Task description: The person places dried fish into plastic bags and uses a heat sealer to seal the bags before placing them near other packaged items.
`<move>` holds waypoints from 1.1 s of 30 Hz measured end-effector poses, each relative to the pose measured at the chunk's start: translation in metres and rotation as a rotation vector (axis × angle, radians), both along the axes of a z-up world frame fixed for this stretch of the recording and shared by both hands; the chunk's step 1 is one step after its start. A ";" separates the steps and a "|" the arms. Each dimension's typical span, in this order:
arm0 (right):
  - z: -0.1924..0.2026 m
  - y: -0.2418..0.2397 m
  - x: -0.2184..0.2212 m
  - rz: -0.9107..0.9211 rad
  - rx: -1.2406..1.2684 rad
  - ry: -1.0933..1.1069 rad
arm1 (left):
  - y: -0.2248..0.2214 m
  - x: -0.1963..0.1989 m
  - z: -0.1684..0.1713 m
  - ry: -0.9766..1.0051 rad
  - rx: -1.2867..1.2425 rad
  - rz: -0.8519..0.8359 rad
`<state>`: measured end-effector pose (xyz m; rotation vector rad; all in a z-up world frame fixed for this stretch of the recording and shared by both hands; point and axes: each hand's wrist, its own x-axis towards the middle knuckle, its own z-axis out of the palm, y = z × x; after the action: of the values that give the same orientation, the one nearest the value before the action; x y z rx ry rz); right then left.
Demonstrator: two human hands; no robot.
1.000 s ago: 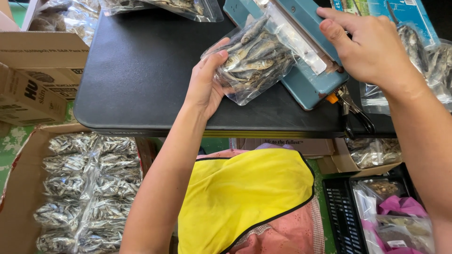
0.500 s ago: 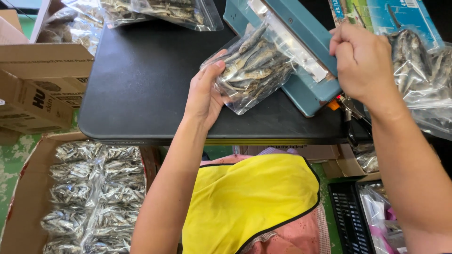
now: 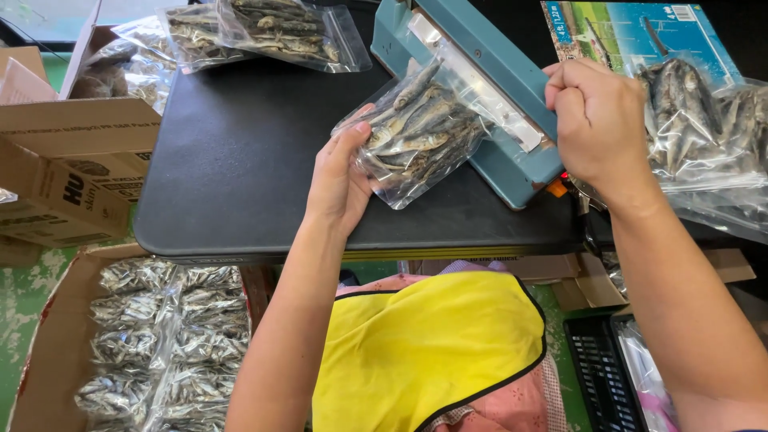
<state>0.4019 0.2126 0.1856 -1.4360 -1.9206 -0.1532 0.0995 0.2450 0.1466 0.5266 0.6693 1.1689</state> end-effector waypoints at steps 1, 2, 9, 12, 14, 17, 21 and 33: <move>0.000 0.000 0.000 0.001 0.002 0.007 | 0.000 0.000 0.000 -0.006 0.007 0.001; -0.001 0.000 0.000 0.000 0.003 0.008 | -0.001 0.000 0.001 -0.005 0.008 0.000; -0.016 0.002 -0.010 0.038 0.335 0.050 | 0.001 0.000 0.000 0.006 -0.009 -0.015; -0.015 0.003 -0.013 0.038 0.367 0.064 | 0.003 -0.002 -0.004 -0.004 0.008 -0.016; -0.007 0.002 -0.012 0.026 0.365 0.056 | 0.006 -0.001 -0.008 -0.019 0.022 -0.016; 0.007 -0.004 -0.014 0.023 0.337 0.010 | 0.005 -0.002 -0.014 -0.019 0.058 -0.022; 0.036 -0.012 -0.002 0.014 0.028 0.168 | -0.008 -0.004 -0.013 -0.084 0.116 0.007; -0.011 -0.127 0.053 0.182 -0.506 1.105 | -0.068 0.065 -0.018 -0.004 0.314 -0.272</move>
<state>0.4546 0.0859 0.1744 -1.2008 -1.1433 1.0585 0.1644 0.1766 0.1291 0.8525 0.3955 1.0205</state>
